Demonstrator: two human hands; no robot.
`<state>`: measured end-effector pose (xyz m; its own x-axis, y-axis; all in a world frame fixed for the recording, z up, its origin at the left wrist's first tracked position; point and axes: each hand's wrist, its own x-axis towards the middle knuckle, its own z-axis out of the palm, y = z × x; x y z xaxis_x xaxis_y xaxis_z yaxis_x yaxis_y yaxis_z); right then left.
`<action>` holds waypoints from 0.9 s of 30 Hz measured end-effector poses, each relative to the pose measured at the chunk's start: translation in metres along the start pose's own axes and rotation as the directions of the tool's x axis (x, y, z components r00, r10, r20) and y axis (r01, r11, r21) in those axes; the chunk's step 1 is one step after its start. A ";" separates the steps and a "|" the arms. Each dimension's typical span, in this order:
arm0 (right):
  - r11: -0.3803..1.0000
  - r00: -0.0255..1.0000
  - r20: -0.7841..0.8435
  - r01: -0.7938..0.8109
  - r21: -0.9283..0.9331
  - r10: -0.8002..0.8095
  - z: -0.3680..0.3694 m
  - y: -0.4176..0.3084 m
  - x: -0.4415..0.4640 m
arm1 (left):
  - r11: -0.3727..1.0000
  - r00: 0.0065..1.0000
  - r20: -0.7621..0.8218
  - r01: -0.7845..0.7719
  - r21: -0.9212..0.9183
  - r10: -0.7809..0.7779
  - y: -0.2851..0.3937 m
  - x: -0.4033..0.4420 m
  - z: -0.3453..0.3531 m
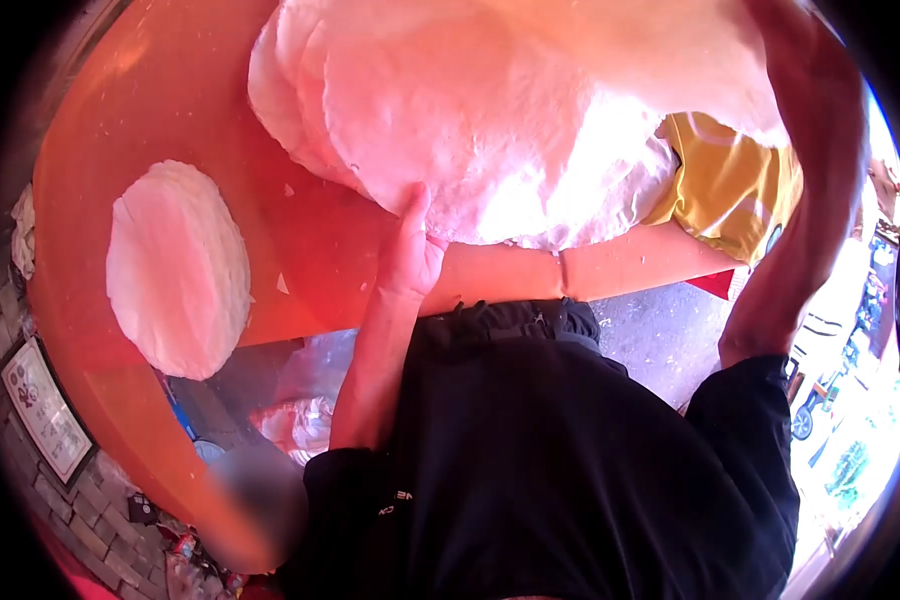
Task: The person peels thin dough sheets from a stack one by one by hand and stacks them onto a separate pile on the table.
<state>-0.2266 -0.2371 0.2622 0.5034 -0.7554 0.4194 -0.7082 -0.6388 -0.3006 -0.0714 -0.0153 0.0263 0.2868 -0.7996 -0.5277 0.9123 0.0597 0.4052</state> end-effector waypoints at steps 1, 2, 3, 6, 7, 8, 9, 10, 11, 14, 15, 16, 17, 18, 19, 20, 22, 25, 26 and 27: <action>1.000 0.997 0.069 -0.013 -0.025 0.015 -0.007 -0.005 -0.009 | 1.000 1.000 0.011 -0.005 0.018 0.005 0.000 0.001 0.000; 0.992 0.983 0.145 0.119 -0.040 -0.112 0.000 -0.018 -0.020 | 0.999 1.000 0.023 -0.011 0.036 0.010 0.000 0.001 0.000; 0.967 0.946 0.219 0.253 -0.034 -0.240 0.007 -0.032 -0.030 | 0.999 1.000 0.022 -0.012 0.038 0.012 0.002 -0.002 0.006; 0.940 0.842 0.420 0.318 0.121 -0.338 0.067 -0.059 -0.076 | 0.999 0.999 -0.013 -0.047 0.023 0.047 0.007 -0.010 0.011; 0.929 0.797 0.477 0.307 0.208 -0.370 0.100 -0.055 -0.096 | 0.999 0.998 0.056 -0.040 -0.013 0.040 0.001 -0.008 -0.007; 0.931 0.753 0.547 0.288 0.224 -0.364 0.121 -0.054 -0.111 | 0.998 0.991 0.128 -0.030 -0.049 0.036 -0.001 -0.007 -0.017; 0.928 0.759 0.536 0.279 0.246 -0.370 0.135 -0.052 -0.120 | 0.995 0.993 0.101 -0.069 0.077 0.061 0.005 -0.017 0.012; 0.927 0.756 0.538 0.280 0.252 -0.374 0.139 -0.048 -0.126 | 0.995 0.993 0.095 -0.071 0.076 0.064 0.003 -0.017 0.004; 0.928 0.766 0.525 0.275 0.253 -0.370 0.139 -0.048 -0.126 | 0.999 0.989 0.144 -0.032 0.001 0.032 0.000 -0.015 -0.011; 0.931 0.778 0.513 0.276 0.239 -0.362 0.136 -0.055 -0.130 | 0.994 0.968 0.252 0.035 -0.106 -0.007 -0.001 -0.017 -0.019; 0.911 0.837 0.386 0.284 0.300 -0.388 0.140 -0.061 -0.138 | 0.999 0.991 0.130 -0.014 -0.050 0.021 0.006 -0.024 0.003; 0.900 0.851 0.334 0.308 0.308 -0.406 0.141 -0.058 -0.139 | 0.998 0.998 0.007 -0.061 0.010 0.061 0.011 -0.027 0.021; 0.889 0.862 0.280 0.334 0.314 -0.423 0.142 -0.056 -0.139 | 0.994 0.994 -0.033 -0.101 -0.049 0.100 0.012 -0.028 0.030; 0.878 0.870 0.226 0.359 0.317 -0.438 0.143 -0.053 -0.140 | 0.992 0.993 -0.041 -0.109 -0.056 0.106 0.012 -0.025 0.024; 0.876 0.820 0.311 0.431 0.216 -0.480 0.149 -0.036 -0.131 | 0.995 0.986 0.134 -0.093 -0.042 0.098 0.012 -0.018 0.014; 0.859 0.768 0.400 0.499 0.115 -0.500 0.153 -0.020 -0.125 | 0.997 0.949 0.307 -0.072 -0.022 0.076 0.010 -0.017 0.007; 0.796 0.584 0.692 0.605 -0.022 -0.425 0.126 -0.008 -0.067 | 0.970 0.988 0.131 -0.115 0.216 0.088 0.016 -0.020 0.026; 0.799 0.726 0.668 0.495 -0.342 -0.164 0.054 -0.001 0.007 | 0.883 0.990 -0.038 -0.106 0.457 0.138 0.018 -0.019 0.009; 0.847 0.791 0.605 0.383 -0.368 -0.095 0.033 0.005 0.019 | 0.871 0.982 -0.119 -0.070 0.486 0.145 0.019 -0.019 -0.001; 0.884 0.834 0.547 0.305 -0.354 -0.069 0.021 0.005 0.019 | 0.860 0.967 -0.204 -0.025 0.510 0.149 0.019 -0.022 -0.006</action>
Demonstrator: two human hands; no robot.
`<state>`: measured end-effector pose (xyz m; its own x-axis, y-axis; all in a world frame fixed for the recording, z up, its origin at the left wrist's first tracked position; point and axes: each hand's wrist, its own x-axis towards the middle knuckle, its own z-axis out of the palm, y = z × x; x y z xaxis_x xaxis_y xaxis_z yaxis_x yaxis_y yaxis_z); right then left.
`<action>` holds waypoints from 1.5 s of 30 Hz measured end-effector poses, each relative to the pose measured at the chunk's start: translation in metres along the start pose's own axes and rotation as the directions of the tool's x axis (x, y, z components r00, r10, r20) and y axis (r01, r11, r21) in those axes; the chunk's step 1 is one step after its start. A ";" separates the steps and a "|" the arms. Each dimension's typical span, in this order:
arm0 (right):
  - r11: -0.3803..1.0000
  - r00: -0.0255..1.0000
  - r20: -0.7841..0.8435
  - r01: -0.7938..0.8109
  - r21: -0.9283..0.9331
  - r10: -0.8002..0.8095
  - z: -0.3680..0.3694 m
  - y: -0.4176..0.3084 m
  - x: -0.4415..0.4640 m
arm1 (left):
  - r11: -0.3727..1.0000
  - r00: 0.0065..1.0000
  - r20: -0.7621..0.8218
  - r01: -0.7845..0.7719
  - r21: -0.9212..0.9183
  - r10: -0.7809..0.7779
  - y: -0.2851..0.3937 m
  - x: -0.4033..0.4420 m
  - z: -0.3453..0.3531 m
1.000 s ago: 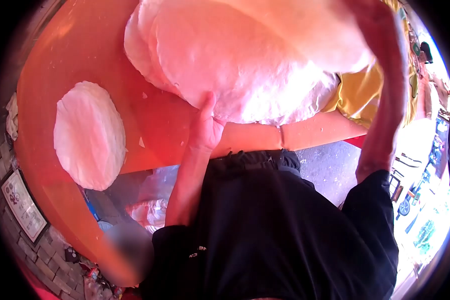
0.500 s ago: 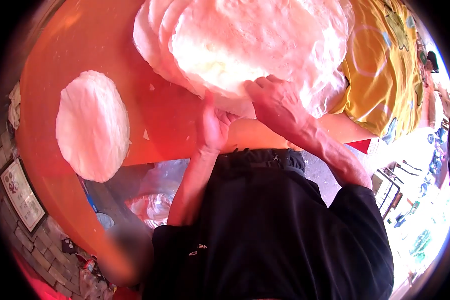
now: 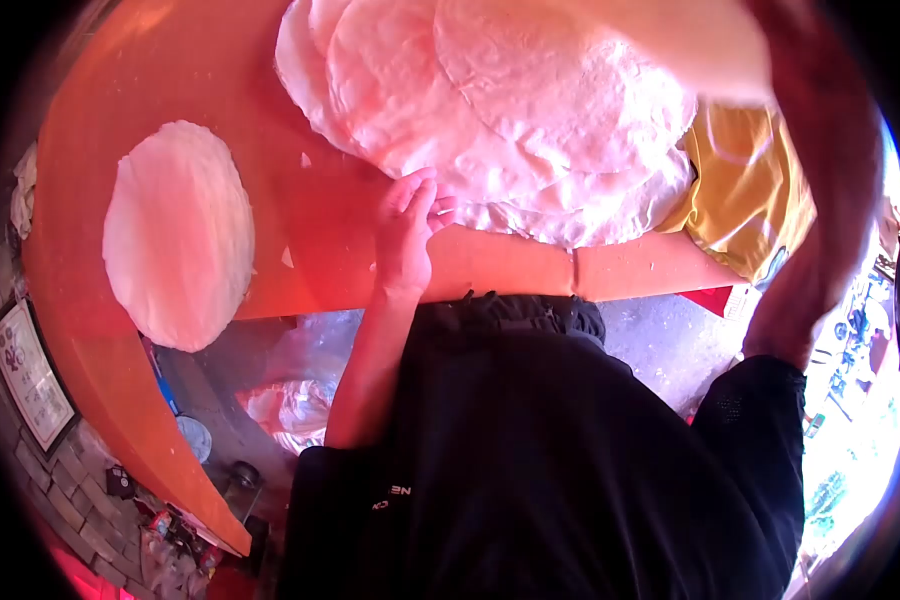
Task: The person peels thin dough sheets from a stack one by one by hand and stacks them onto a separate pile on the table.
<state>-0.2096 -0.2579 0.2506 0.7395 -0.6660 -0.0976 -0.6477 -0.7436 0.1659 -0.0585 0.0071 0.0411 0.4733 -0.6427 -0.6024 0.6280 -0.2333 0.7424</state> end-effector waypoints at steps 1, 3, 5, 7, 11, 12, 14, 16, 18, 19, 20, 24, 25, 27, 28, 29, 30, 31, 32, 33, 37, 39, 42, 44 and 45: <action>0.994 0.994 -0.103 0.047 0.096 -0.037 -0.002 -0.006 -0.008 | 1.000 1.000 -0.006 0.005 -0.003 -0.005 -0.001 -0.002 -0.002; 0.950 0.944 -0.321 0.165 0.266 -0.074 -0.007 -0.022 -0.023 | 0.999 0.997 -0.073 -0.001 -0.043 -0.002 -0.003 -0.001 -0.003; 0.961 0.941 -0.300 0.215 0.174 -0.156 0.020 -0.046 -0.018 | 0.998 0.995 -0.104 -0.007 -0.064 0.000 -0.005 -0.004 -0.001; 0.959 0.951 -0.149 0.280 0.053 -0.269 0.088 -0.063 0.001 | 0.997 0.992 -0.107 -0.067 0.026 0.070 -0.010 -0.003 0.003; 0.939 0.954 -0.030 0.299 0.171 -0.299 0.135 -0.048 0.017 | 0.990 0.994 0.107 0.052 -0.134 -0.038 -0.008 0.007 0.035; 0.951 0.951 -0.010 0.309 -0.003 -0.309 0.115 -0.043 0.025 | 0.975 0.984 0.153 0.117 -0.188 -0.089 -0.008 0.013 0.050; 0.936 0.951 0.029 0.308 -0.169 -0.308 0.090 -0.032 0.025 | 0.951 0.966 0.205 0.204 -0.233 -0.157 -0.014 0.017 0.065; 0.913 0.766 -0.547 0.409 0.008 -0.338 0.077 -0.013 0.016 | 0.920 0.959 0.225 0.240 -0.310 -0.175 -0.016 0.029 0.074; 0.911 0.788 -0.554 0.396 0.118 -0.271 0.080 -0.009 0.003 | 0.916 0.957 0.228 0.247 -0.316 -0.179 -0.019 0.034 0.076; 0.950 0.929 -0.284 0.283 0.135 -0.236 0.099 -0.013 -0.008 | 0.914 0.954 0.233 0.257 -0.314 -0.188 -0.020 0.037 0.077; 0.945 0.945 -0.161 0.305 0.118 -0.285 0.133 -0.016 -0.011 | 0.913 0.953 0.234 0.260 -0.313 -0.190 -0.021 0.039 0.078; 0.916 0.966 -0.121 0.255 0.311 -0.228 0.173 -0.028 -0.031 | 0.960 0.974 0.169 0.185 -0.211 -0.150 -0.024 0.037 0.090; 0.914 0.966 -0.119 0.254 0.315 -0.228 0.175 -0.029 -0.036 | 0.970 0.984 0.100 0.163 -0.181 -0.146 -0.024 0.035 0.094; 0.900 0.960 -0.195 0.260 0.350 -0.201 0.174 -0.027 -0.039 | 0.968 0.988 0.055 0.152 -0.202 -0.144 -0.023 0.038 0.104; 0.901 0.960 -0.197 0.259 0.348 -0.200 0.173 -0.026 -0.038 | 0.980 0.991 0.025 0.132 -0.149 -0.129 -0.025 0.042 0.106; 0.895 0.959 -0.189 0.266 0.360 -0.209 0.173 -0.025 -0.036 | 0.989 0.993 -0.004 0.115 -0.094 -0.116 -0.024 0.044 0.108; 0.888 0.960 -0.178 0.268 0.373 -0.215 0.173 -0.025 -0.037 | 0.988 0.993 -0.002 0.121 -0.092 -0.122 -0.024 0.047 0.110; 0.890 0.963 -0.170 0.260 0.375 -0.209 0.174 -0.026 -0.039 | 0.989 0.991 -0.026 0.129 -0.069 -0.131 -0.024 0.049 0.111; 0.894 0.953 -0.217 0.278 0.351 -0.210 0.174 -0.030 -0.038 | 0.990 0.989 -0.050 0.134 -0.047 -0.136 -0.020 0.049 0.112; 0.897 0.939 -0.269 0.298 0.326 -0.215 0.173 -0.031 -0.037 | 0.990 0.990 -0.049 0.133 -0.046 -0.135 -0.018 0.048 0.111; 0.882 0.920 -0.341 0.314 0.352 -0.191 0.175 -0.036 -0.050 | 0.983 0.992 0.034 0.126 -0.133 -0.123 0.004 0.042 0.114; 0.873 0.921 -0.337 0.319 0.368 -0.194 0.174 -0.041 -0.051 | 0.969 0.990 0.081 0.130 -0.211 -0.115 0.017 0.039 0.119; 0.926 0.897 -0.423 0.262 0.270 -0.131 0.191 -0.045 -0.040 | 0.945 0.968 0.239 0.144 -0.295 -0.073 0.027 0.039 0.125; 0.930 0.966 -0.230 0.190 0.314 -0.119 0.184 -0.028 -0.028 | 0.953 0.971 0.224 0.147 -0.267 -0.087 0.025 0.034 0.116; 0.932 0.994 -0.025 0.111 0.344 -0.109 0.175 -0.018 -0.021 | 0.959 0.973 0.206 0.152 -0.239 -0.103 0.022 0.031 0.107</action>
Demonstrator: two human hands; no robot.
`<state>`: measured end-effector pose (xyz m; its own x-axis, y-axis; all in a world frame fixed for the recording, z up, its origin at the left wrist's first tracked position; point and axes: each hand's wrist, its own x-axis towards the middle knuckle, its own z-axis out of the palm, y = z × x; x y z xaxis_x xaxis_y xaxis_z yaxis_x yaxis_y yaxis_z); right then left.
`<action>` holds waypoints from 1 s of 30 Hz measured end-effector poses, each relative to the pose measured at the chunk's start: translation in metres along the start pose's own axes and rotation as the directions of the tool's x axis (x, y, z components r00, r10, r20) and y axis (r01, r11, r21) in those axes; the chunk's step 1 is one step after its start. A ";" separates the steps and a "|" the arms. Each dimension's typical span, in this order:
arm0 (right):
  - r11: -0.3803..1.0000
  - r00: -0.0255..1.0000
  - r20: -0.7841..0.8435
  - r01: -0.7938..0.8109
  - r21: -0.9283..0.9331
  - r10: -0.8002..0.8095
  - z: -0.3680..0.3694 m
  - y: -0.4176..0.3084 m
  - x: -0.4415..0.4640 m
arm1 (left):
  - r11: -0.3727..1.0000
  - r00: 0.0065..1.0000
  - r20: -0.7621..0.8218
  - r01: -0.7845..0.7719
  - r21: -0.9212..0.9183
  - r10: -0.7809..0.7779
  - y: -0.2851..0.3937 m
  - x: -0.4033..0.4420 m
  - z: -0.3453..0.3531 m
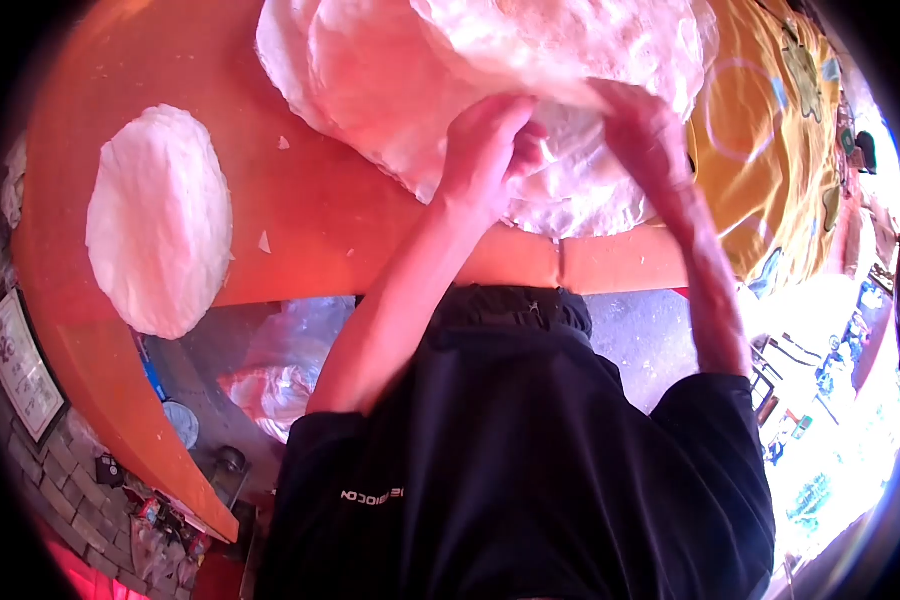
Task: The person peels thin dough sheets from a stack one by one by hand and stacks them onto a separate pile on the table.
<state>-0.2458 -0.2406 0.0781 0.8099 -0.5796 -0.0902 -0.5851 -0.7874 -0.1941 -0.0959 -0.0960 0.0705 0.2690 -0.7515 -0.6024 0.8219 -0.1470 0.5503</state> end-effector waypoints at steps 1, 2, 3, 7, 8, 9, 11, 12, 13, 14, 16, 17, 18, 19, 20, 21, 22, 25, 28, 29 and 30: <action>0.639 0.975 0.037 0.172 -0.749 -0.219 -0.017 0.004 0.001 | 0.998 1.000 -0.008 -0.015 0.065 0.015 -0.004 -0.008 -0.014; 0.868 0.979 -0.145 0.056 -0.494 -0.145 -0.044 0.015 0.003 | 0.988 0.998 -0.061 -0.007 0.152 0.017 -0.007 -0.021 -0.026; 0.933 0.960 -0.277 -0.072 -0.354 -0.030 -0.080 -0.001 0.008 | 0.972 0.994 -0.110 0.002 0.237 0.025 -0.008 -0.033 -0.039; 0.940 0.737 -0.616 0.079 -0.331 -0.279 -0.136 -0.038 0.013 | 0.957 0.961 -0.241 -0.062 0.283 0.133 -0.023 -0.062 -0.105; 0.946 0.799 -0.535 0.126 -0.298 -0.275 -0.121 -0.050 0.016 | 0.962 0.937 -0.306 -0.092 0.257 0.171 -0.022 -0.062 -0.113; 0.950 0.854 -0.443 0.172 -0.259 -0.275 -0.099 -0.064 0.016 | 0.971 0.934 -0.323 -0.083 0.226 0.155 -0.020 -0.063 -0.116; 0.957 0.937 -0.221 0.237 -0.168 -0.271 -0.040 -0.076 0.012 | 0.985 0.936 -0.330 -0.076 0.154 0.124 -0.020 -0.059 -0.120; 0.962 0.961 -0.099 0.247 -0.117 -0.258 -0.007 -0.074 0.011 | 0.994 0.942 -0.321 -0.070 0.089 0.095 -0.020 -0.057 -0.123; 0.968 0.970 0.022 0.243 -0.067 -0.242 0.026 -0.072 0.010 | 0.997 0.951 -0.303 -0.047 0.066 0.065 -0.019 -0.055 -0.127; 0.965 0.967 0.020 0.253 -0.070 -0.252 0.024 -0.069 0.009 | 0.996 0.949 -0.306 -0.057 0.062 0.073 -0.017 -0.055 -0.126; 0.961 0.964 -0.117 0.250 0.116 -0.237 0.020 -0.068 0.003 | 0.988 0.939 -0.328 -0.061 0.140 0.104 -0.015 -0.058 -0.124; 0.952 0.952 -0.177 0.275 0.138 -0.249 0.004 -0.072 0.002 | 0.986 0.941 -0.306 -0.115 0.125 0.148 -0.019 -0.055 -0.127; 0.972 0.970 -0.098 0.229 0.060 -0.223 -0.014 -0.080 0.002 | 0.987 0.941 -0.306 -0.112 0.117 0.143 -0.022 -0.056 -0.126; 0.973 0.970 -0.123 0.219 0.074 -0.209 -0.013 -0.081 0.003 | 0.971 0.926 -0.317 -0.150 0.187 0.204 -0.021 -0.050 -0.124; 0.973 0.971 -0.142 0.209 0.094 -0.195 -0.009 -0.083 0.002 | 0.950 0.907 -0.329 -0.181 0.256 0.262 -0.021 -0.046 -0.122; 0.967 0.961 -0.173 0.237 0.097 -0.218 -0.004 -0.087 0.000 | 0.950 0.893 -0.354 -0.201 0.241 0.279 -0.021 -0.046 -0.118; 0.957 0.958 -0.147 0.263 0.120 -0.245 0.007 -0.087 -0.001 | 0.950 0.891 -0.360 -0.200 0.239 0.278 -0.022 -0.047 -0.118; 0.958 0.961 -0.183 0.238 0.160 -0.208 0.018 -0.084 0.002 | 0.908 0.869 -0.348 -0.228 0.351 0.352 -0.014 -0.038 -0.119; 0.977 0.958 -0.199 0.212 0.012 -0.205 -0.021 -0.103 0.014 | 0.895 0.823 -0.392 -0.282 0.346 0.411 -0.007 -0.037 -0.118; 0.975 0.956 -0.223 0.210 0.071 -0.190 -0.013 -0.110 0.017 | 0.904 0.840 -0.375 -0.277 0.326 0.392 -0.005 -0.036 -0.118; 0.969 0.952 -0.251 0.214 0.126 -0.177 0.000 -0.114 0.021 | 0.911 0.854 -0.356 -0.277 0.307 0.380 -0.001 -0.034 -0.118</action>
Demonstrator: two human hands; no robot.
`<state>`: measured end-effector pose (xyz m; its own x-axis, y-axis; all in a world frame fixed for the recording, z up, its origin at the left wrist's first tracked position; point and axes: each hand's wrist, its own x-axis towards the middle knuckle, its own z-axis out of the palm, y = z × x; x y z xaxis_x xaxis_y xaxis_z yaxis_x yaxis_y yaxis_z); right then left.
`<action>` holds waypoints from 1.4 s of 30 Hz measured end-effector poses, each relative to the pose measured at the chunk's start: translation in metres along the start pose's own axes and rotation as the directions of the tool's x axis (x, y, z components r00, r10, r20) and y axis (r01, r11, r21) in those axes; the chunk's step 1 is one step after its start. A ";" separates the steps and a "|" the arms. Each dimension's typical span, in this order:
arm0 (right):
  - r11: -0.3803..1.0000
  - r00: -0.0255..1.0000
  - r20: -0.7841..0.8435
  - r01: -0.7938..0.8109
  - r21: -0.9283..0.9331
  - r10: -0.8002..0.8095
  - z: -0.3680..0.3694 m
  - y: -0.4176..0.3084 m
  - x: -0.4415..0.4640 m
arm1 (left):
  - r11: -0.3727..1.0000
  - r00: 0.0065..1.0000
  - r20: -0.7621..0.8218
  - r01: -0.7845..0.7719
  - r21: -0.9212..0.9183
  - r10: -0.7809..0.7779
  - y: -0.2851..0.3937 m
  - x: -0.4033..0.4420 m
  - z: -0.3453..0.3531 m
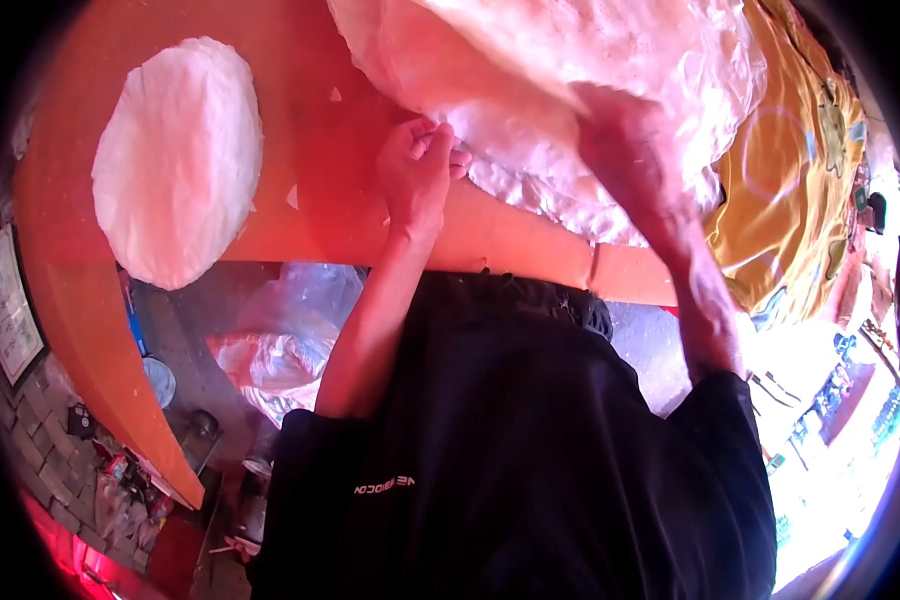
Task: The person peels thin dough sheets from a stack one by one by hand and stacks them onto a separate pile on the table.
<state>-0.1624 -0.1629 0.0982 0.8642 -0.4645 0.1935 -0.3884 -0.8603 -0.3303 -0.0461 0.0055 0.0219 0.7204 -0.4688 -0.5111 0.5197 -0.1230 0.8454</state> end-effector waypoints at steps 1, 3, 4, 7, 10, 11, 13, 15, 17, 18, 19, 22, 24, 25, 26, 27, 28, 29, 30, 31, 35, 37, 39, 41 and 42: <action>0.996 0.996 0.084 -0.008 0.093 0.001 0.019 0.003 -0.002 | 1.000 1.000 0.000 -0.010 -0.003 0.010 0.003 0.003 -0.002; 1.000 0.990 0.142 -0.004 -0.002 0.004 0.030 -0.002 -0.008 | 0.947 0.981 0.068 0.194 -0.255 -0.183 0.003 0.005 -0.009; 1.000 0.996 0.092 0.012 -0.004 -0.012 0.034 -0.004 -0.012 | 0.947 0.981 0.064 0.195 -0.255 -0.185 0.002 0.008 -0.012; 0.995 0.977 0.206 -0.065 0.079 0.048 0.028 0.002 -0.003 | 0.948 0.967 0.134 0.241 -0.209 -0.217 -0.004 0.011 -0.017; 0.998 0.986 0.165 -0.028 0.065 0.017 0.033 -0.004 0.001 | 0.976 0.981 0.112 0.173 -0.130 -0.158 0.010 0.017 -0.011; 0.995 0.980 0.196 -0.041 0.091 0.023 0.029 -0.008 -0.001 | 0.982 0.988 0.116 0.120 -0.149 -0.104 0.015 0.014 -0.007; 0.988 0.994 0.106 -0.022 0.155 0.006 0.029 -0.013 -0.008 | 0.983 0.993 0.115 0.059 -0.172 -0.039 0.017 0.015 -0.001; 0.977 0.999 0.029 -0.022 0.210 0.016 0.029 -0.016 -0.015 | 0.986 0.994 0.108 0.010 -0.167 0.008 0.011 0.016 0.006; 0.982 0.999 0.028 -0.023 0.189 0.018 0.024 -0.026 -0.016 | 0.991 0.991 0.134 0.019 -0.132 -0.001 0.009 0.016 0.009; 0.986 1.000 0.023 -0.010 0.167 0.006 0.023 -0.029 -0.016 | 0.994 0.988 0.154 0.017 -0.105 0.000 0.008 0.016 0.011; 0.987 0.997 0.072 -0.026 0.156 0.015 0.026 -0.027 -0.017 | 0.995 0.988 0.157 0.017 -0.102 -0.001 0.007 0.021 0.010; 0.993 0.999 0.015 -0.043 0.113 0.041 0.044 -0.021 -0.016 | 0.994 0.980 0.180 0.066 0.091 -0.081 0.010 0.032 0.007; 0.999 0.999 0.002 -0.034 0.041 0.034 0.045 -0.027 -0.010 | 0.990 0.987 0.101 0.121 0.070 -0.128 0.014 0.034 0.018; 0.999 1.000 -0.009 -0.029 -0.033 0.029 0.044 -0.029 -0.009 | 0.990 0.986 0.102 0.123 0.071 -0.130 0.006 0.035 0.020; 0.999 0.999 -0.008 -0.031 -0.032 0.031 0.043 -0.027 -0.009 | 0.997 0.990 0.132 0.060 -0.053 -0.052 0.001 0.034 0.021; 0.997 0.994 0.075 -0.073 -0.022 0.074 0.042 -0.025 -0.007 | 0.984 0.988 0.150 -0.003 -0.179 0.030 -0.002 0.034 0.022; 0.993 0.981 0.158 -0.115 -0.014 0.115 0.039 -0.022 -0.005 | 0.984 0.988 0.150 -0.004 -0.178 0.031 -0.005 0.030 0.020; 0.993 0.973 0.197 -0.116 -0.023 0.118 0.024 -0.017 0.003 | 0.961 0.974 0.226 0.027 -0.277 0.038 0.011 0.014 0.023; 0.994 0.973 0.205 -0.100 -0.041 0.107 -0.009 -0.009 0.013 | 0.926 0.952 0.302 0.069 -0.371 0.050 0.022 0.001 0.025; 0.993 0.968 0.222 -0.102 -0.059 0.113 -0.049 0.000 0.023 | 0.910 0.919 0.394 0.154 -0.386 0.011 0.025 -0.005 0.020; 0.971 0.987 0.014 -0.152 -0.185 0.157 -0.155 0.018 0.049 | 0.891 0.950 0.273 0.253 -0.378 -0.154 0.013 -0.001 0.009; 0.966 0.986 -0.152 -0.097 -0.241 0.061 -0.170 0.018 0.050 | 0.921 0.946 0.259 0.268 -0.283 -0.196 -0.001 0.007 0.003; 0.966 0.972 -0.232 -0.021 -0.258 -0.041 -0.170 0.008 0.045 | 0.944 0.956 0.239 0.226 -0.240 -0.168 -0.002 0.006 0.005; 0.970 0.971 -0.203 0.075 -0.233 -0.124 -0.150 -0.005 0.036 | 0.942 0.959 0.236 0.216 -0.257 -0.156 0.001 0.004 0.010; 0.973 0.976 -0.158 0.115 -0.202 -0.149 -0.131 -0.010 0.033 | 0.939 0.963 0.231 0.205 -0.275 -0.142 0.003 0.005 0.012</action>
<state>-0.1721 -0.1966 0.2288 0.8510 -0.3587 0.3836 -0.3426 -0.9328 -0.1121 -0.0472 -0.0078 0.0237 0.5137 -0.6356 -0.5763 0.7620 0.0294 0.6469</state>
